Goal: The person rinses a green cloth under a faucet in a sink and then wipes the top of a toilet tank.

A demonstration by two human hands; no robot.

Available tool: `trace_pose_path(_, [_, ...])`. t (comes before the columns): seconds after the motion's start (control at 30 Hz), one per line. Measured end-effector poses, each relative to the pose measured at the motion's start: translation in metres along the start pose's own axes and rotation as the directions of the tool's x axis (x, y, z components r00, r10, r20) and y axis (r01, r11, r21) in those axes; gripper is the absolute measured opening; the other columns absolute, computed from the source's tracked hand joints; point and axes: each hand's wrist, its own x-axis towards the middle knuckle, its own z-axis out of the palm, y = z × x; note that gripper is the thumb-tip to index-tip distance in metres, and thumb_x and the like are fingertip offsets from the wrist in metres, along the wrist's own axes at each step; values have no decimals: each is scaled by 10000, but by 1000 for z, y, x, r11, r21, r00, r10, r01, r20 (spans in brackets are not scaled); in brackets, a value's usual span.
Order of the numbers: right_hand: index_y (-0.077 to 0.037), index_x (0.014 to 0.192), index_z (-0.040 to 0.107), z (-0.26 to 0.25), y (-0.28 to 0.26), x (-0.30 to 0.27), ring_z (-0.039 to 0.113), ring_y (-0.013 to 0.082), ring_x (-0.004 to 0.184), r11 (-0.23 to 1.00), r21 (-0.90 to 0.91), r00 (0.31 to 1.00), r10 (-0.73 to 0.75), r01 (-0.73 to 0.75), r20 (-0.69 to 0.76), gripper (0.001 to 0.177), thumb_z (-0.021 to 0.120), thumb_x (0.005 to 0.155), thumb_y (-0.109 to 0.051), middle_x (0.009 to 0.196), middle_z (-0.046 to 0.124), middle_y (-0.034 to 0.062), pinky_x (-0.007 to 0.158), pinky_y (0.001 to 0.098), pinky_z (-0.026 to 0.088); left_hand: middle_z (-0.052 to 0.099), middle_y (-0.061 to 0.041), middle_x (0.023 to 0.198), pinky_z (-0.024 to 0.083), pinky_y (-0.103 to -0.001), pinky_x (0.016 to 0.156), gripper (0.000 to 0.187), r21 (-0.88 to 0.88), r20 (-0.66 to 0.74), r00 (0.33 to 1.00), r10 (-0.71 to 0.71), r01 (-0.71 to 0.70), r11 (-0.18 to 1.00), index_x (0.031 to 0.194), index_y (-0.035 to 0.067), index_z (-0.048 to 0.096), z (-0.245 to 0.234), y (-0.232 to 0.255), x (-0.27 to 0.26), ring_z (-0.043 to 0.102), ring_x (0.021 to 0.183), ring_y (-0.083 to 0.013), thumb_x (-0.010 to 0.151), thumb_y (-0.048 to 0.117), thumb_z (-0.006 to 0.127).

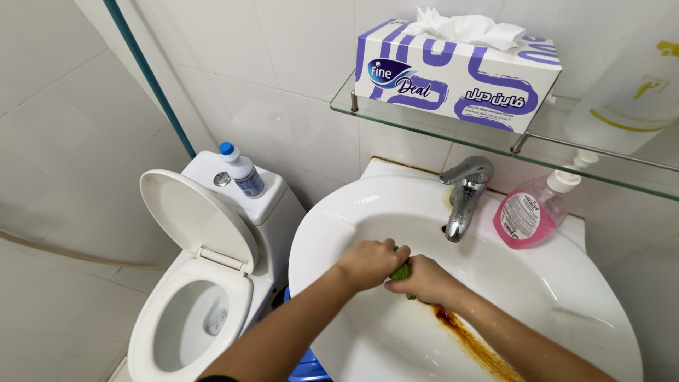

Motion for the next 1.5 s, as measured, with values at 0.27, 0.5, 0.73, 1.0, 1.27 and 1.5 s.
trace_pose_path(0.27, [-120, 991, 721, 14, -14, -9, 739, 298, 816, 810, -569, 972, 9, -144, -234, 291, 741, 785, -326, 877, 762, 99, 759, 417, 592, 742, -160, 957, 597, -415, 764, 242, -70, 203, 951, -233, 252, 965, 1063, 24, 619, 46, 2, 15, 737, 902, -326, 833, 43, 693])
trace_pose_path(0.5, [-128, 1055, 670, 15, 3, 1, 737, 303, 785, 703, -709, 963, -152, -54, -224, 328, 748, 798, -317, 854, 755, 85, 730, 434, 591, 747, -135, 998, 597, -407, 788, 216, -89, 242, 920, -309, 338, 937, 1029, 51, 662, 60, 2, 23, 732, 955, -312, 820, 18, 705])
trace_pose_path(0.73, [-133, 1070, 665, 21, 18, 6, 742, 285, 779, 640, -768, 957, -206, -27, -205, 323, 739, 814, -316, 844, 760, 63, 711, 421, 590, 754, -133, 995, 599, -410, 801, 194, -126, 328, 886, -328, 386, 914, 1000, 57, 709, 71, 3, 24, 732, 962, -303, 818, -4, 686])
trace_pose_path(1.0, [-140, 1064, 720, 8, 37, 20, 693, 309, 981, 517, -844, 769, -595, 142, -235, 587, 852, 558, -408, 1063, 724, 90, 709, 454, 558, 656, -173, 1208, 567, -467, 861, 657, -158, -11, 965, -263, 258, 953, 1331, 89, 483, 49, 9, 1, 690, 1071, -359, 787, 293, 791])
trace_pose_path(1.27, [-98, 1299, 620, -10, 42, 56, 730, 292, 1034, 990, 128, 957, 100, -67, -272, 656, 831, 777, -435, 1154, 759, 142, 893, 476, 565, 721, -162, 1020, 548, -479, 823, 493, -287, -78, 948, -308, 275, 918, 1144, 113, 602, -66, -49, -27, 701, 955, -355, 859, 486, 752])
trace_pose_path(1.5, [-236, 1401, 539, 8, -38, 75, 565, 222, 1104, 541, 839, 908, 378, -59, -180, 521, 513, 994, -560, 1239, 622, 37, 954, 420, 441, 774, -84, 1077, 568, -455, 889, 195, -60, -85, 973, -213, 208, 976, 1018, 132, 716, -92, -147, -60, 715, 1043, -309, 904, 49, 582])
